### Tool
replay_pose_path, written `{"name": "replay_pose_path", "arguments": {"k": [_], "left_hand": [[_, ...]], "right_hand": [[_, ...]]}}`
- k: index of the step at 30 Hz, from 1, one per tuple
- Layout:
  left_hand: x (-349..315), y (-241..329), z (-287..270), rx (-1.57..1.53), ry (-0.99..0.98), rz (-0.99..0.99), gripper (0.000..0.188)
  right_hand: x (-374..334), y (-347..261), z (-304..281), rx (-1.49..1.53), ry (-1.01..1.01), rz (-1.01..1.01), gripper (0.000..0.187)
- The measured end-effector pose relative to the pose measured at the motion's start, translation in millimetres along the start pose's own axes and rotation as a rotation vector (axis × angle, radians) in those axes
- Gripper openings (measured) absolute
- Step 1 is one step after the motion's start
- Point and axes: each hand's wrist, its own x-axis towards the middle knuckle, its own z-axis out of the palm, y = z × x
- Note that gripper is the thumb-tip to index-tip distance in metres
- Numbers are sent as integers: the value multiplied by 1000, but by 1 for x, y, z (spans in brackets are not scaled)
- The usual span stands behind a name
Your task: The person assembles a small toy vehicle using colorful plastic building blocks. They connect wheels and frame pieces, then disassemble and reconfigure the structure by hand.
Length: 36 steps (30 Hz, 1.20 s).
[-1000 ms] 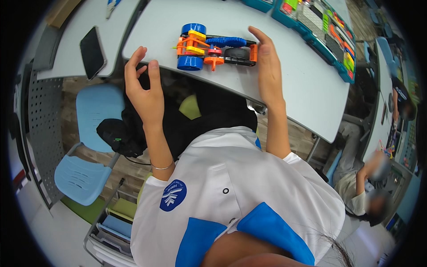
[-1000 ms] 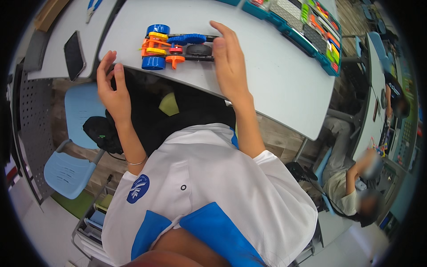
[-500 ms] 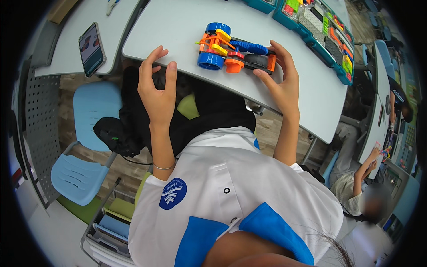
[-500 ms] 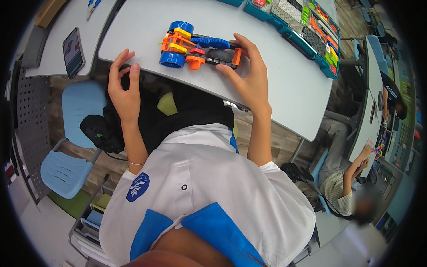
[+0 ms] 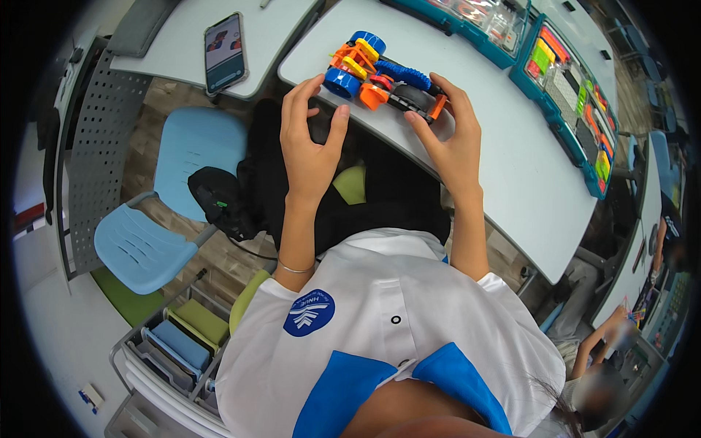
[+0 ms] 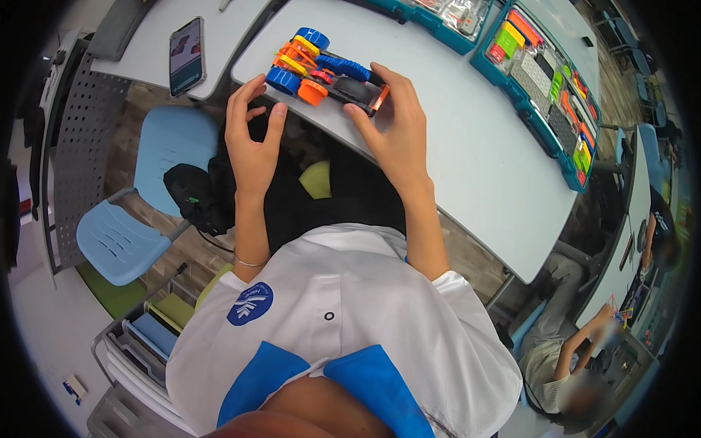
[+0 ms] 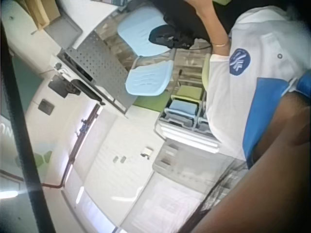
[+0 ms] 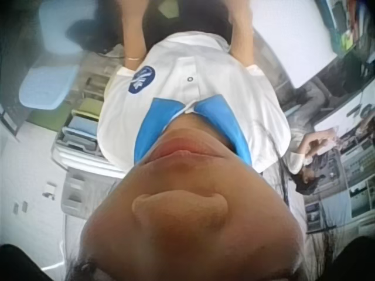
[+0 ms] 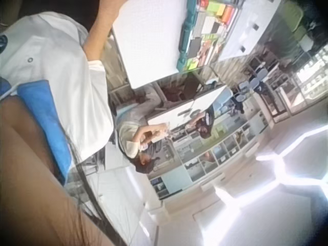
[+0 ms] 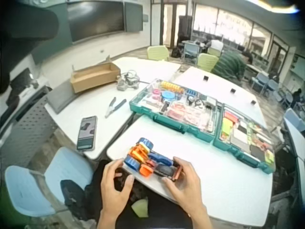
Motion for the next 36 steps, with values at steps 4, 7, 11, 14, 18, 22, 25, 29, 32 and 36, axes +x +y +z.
{"name": "replay_pose_path", "arguments": {"k": [4,7,11,14,18,22,25,29,32,36], "left_hand": [[3,-10,-3,21,33,-11,48],[5,-12,-4,21,48,-16,50],[8,-14,-3,25,56,-13,48],[11,-12,-4,35,56,-21,48],[13,-14,-6,22,62,-32,48],[15,-16,-6,-18,67,-43,49],[18,-15,-4,-9,82,-37,46],[22,-15,-6,12,110,-30,44],[24,-16,-9,39,137,-31,43],[22,-19,-14,23,153,-62,39]], "right_hand": [[3,2,8,11,-57,-51,56],[8,-1,14,12,-61,-47,58],[17,-7,25,5,-74,-43,57],[23,-8,33,8,-81,-34,57],[30,-10,43,-7,-75,-62,57],[34,-13,49,10,-79,-46,57],[36,-14,54,20,-81,-36,58],[36,-15,56,79,-70,-30,60],[32,-10,48,161,-32,3,58],[17,4,20,291,82,148,49]]}}
